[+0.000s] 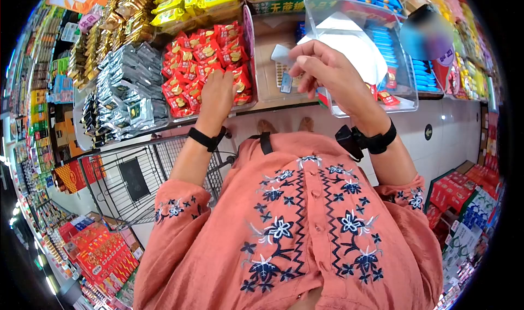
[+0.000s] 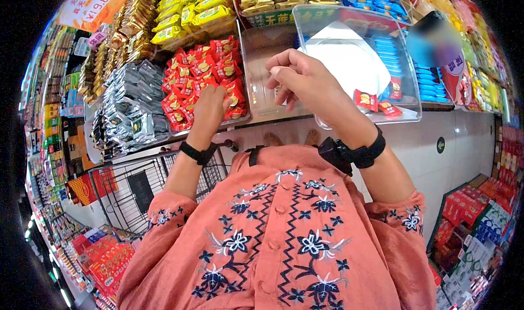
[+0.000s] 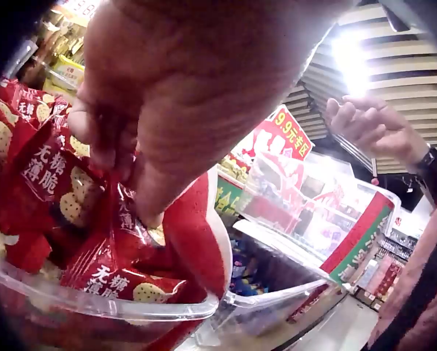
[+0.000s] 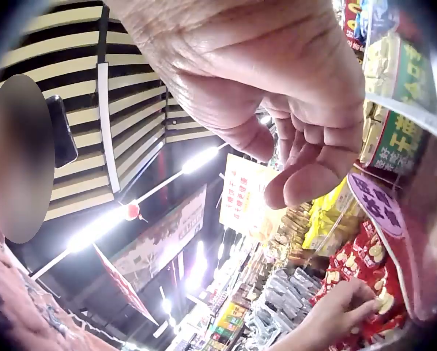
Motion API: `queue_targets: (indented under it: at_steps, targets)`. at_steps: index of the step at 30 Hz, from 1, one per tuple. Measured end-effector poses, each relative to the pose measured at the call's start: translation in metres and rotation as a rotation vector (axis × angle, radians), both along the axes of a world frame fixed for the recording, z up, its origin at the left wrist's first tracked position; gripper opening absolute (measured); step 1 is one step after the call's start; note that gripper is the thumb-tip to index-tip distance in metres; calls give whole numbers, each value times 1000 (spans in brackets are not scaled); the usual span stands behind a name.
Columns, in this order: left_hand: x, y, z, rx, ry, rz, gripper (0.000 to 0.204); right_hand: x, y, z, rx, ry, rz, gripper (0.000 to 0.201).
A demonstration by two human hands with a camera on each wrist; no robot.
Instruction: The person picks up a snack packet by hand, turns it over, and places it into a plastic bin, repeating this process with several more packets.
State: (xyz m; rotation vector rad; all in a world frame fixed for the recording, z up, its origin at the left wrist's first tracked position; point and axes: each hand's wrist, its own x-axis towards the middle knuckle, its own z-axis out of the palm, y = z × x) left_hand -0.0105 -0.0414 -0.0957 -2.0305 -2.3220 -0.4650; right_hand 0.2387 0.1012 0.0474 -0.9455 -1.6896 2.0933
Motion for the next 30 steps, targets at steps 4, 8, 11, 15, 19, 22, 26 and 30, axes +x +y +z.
queue_targets:
  at_steps: [4, 8, 11, 15, 19, 22, 26, 30]
  targets:
    - [0, -1, 3, 7, 0, 43, 25, 22, 18, 10, 95, -13, 7, 31]
    - [15, 13, 41, 143, -368, 112, 20, 64, 60, 32, 319, -41, -70, 30]
    - [27, 28, 66, 187, -826, 227, 20, 96, 99, 32, 438, -173, -51, 26]
    - [73, 51, 98, 307, -987, 123, 17, 117, 130, -3, 601, -635, 260, 26]
    - [104, 66, 104, 269, -966, 61, 15, 135, 150, -57, 719, -964, 644, 31]
    - [112, 71, 96, 221, -1019, 77, 15, 144, 149, -66, 805, -1098, 813, 36]
    - [123, 75, 95, 192, -1033, 84, 15, 151, 145, -64, 750, -1198, 946, 43]
    - [126, 77, 86, 183, -1033, 82, 15, 149, 146, -76, 660, -1299, 1060, 47]
